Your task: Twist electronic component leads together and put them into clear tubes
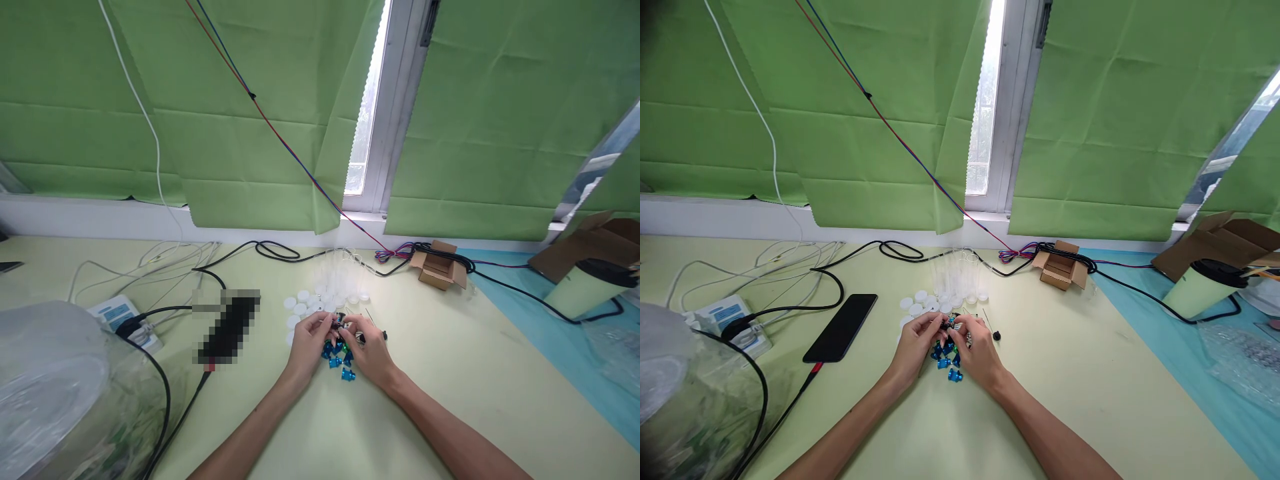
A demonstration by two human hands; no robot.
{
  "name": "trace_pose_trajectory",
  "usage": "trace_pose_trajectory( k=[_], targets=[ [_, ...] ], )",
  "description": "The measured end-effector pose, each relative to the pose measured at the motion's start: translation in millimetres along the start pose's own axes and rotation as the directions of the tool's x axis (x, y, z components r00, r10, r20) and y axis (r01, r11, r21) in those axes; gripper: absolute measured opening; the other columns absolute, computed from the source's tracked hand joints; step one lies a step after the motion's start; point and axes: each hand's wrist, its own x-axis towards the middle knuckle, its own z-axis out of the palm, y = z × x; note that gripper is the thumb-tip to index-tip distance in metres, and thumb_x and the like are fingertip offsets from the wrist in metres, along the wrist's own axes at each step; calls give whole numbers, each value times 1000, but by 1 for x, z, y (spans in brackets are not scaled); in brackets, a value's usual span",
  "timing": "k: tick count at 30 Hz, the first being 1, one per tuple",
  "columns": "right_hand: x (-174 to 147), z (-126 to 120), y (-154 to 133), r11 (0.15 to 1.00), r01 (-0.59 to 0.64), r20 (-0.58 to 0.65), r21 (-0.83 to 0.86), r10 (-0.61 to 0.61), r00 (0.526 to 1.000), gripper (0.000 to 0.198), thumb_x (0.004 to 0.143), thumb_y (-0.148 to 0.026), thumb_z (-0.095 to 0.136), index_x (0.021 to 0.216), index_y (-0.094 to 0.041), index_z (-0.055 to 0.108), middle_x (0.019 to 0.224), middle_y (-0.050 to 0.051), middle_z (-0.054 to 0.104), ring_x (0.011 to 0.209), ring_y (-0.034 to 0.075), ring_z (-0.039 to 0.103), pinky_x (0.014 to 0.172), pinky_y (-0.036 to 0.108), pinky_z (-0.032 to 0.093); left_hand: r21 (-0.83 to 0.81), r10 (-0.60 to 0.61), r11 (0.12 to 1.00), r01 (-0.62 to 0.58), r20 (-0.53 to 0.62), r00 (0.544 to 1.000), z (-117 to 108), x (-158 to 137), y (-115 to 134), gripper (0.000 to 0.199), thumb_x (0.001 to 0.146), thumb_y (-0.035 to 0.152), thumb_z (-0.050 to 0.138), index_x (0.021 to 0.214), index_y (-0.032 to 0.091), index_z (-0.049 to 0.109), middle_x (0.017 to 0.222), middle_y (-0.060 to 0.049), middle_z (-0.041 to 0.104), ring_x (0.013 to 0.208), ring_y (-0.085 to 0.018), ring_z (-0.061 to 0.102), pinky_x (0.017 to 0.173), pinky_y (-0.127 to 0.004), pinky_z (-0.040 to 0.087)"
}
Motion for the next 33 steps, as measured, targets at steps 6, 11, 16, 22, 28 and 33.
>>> trace_pose_trajectory(
  k=[6,11,16,22,28,33],
  targets=[
    [1,-1,1,1000,-2,8,-31,2,1000,23,99,-31,46,88,-21,63,73,3,65,71,19,55,69,30,46,105,82,991,-85,31,996,1,-2,3,27,82,43,66,81,17,70,68,-1,64,55,-13,56,59,-26,48],
    [1,0,3,999,4,22,-42,-3,1000,37,102,-31,39,73,-22,58,64,1,60,65,17,52,70,29,44,134,112,984,-119,56,992,3,-3,3,27,83,44,65,80,17,70,60,1,61,53,-14,55,58,-26,47],
    [1,-1,1,999,-32,-2,-33,32,999,26,100,-32,44,86,-21,62,69,1,62,70,18,56,71,29,44,79,65,995,-67,20,998,2,-1,2,27,81,43,67,81,16,71,62,0,63,52,-14,56,59,-27,48],
    [-1,0,0,1000,-4,-7,3,5,1000,15,95,-29,53,105,-19,59,65,-2,58,66,17,56,70,30,47,-5,16,1000,-16,-23,1000,0,0,0,31,78,46,70,82,15,70,71,-3,66,55,-14,57,58,-27,49],
    [0,0,1,1000,1,1,-10,-1,1000,13,96,-29,52,101,-20,60,64,-1,59,69,19,57,72,31,48,32,34,999,-34,-4,999,-1,0,-2,28,80,45,68,82,16,70,72,-2,67,56,-14,57,59,-27,48],
    [1,-2,0,999,-21,26,-24,21,999,20,98,-31,48,91,-20,62,73,3,65,73,20,57,70,31,46,88,79,993,-80,16,997,1,-2,2,25,82,42,67,80,17,70,68,0,65,54,-13,56,60,-26,48]
  ],
)
